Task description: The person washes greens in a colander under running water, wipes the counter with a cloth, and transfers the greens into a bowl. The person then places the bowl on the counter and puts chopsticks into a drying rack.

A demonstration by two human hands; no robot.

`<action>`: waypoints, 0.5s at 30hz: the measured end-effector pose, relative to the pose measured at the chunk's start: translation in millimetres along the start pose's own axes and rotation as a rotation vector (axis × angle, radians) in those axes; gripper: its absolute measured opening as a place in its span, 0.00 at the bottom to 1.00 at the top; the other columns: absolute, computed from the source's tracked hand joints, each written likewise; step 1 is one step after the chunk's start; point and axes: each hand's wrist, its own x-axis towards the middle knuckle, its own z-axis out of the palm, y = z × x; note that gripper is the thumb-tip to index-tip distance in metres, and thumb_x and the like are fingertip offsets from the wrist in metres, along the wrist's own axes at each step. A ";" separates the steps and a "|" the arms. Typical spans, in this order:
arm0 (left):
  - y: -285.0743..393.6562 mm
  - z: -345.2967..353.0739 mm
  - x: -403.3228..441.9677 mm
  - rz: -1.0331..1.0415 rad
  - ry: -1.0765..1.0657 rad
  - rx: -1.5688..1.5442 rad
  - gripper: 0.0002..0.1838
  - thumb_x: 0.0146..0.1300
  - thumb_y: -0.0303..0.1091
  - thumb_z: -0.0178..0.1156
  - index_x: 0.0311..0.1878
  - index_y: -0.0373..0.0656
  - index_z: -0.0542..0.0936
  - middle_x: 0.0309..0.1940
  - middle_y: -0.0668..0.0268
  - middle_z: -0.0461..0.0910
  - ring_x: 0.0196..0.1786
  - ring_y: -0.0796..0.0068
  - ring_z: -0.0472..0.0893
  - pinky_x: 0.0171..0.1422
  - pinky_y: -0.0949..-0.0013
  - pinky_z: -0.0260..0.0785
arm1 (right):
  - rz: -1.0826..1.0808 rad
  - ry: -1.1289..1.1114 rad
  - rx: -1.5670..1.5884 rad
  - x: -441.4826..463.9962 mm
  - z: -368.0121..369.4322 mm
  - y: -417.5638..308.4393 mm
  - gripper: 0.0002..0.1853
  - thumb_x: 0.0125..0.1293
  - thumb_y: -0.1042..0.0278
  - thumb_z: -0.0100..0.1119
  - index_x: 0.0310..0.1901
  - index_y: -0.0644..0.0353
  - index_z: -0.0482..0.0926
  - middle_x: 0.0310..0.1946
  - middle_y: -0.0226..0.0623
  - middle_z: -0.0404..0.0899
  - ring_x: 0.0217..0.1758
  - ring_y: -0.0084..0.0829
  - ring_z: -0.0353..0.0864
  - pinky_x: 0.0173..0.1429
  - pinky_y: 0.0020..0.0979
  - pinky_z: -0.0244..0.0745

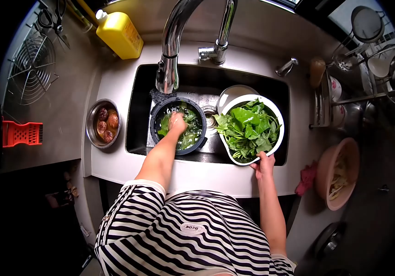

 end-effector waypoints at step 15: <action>3.6 -117.4 -55.4 0.286 0.426 -0.277 0.16 0.40 0.23 0.56 0.36 0.41 0.80 0.35 0.57 0.79 0.42 0.56 0.78 0.49 0.63 0.69 | -0.070 -0.029 0.053 6.8 -5.0 8.5 0.24 0.46 0.80 0.48 0.49 0.60 0.65 0.36 0.38 0.71 0.33 0.35 0.78 0.29 0.44 0.82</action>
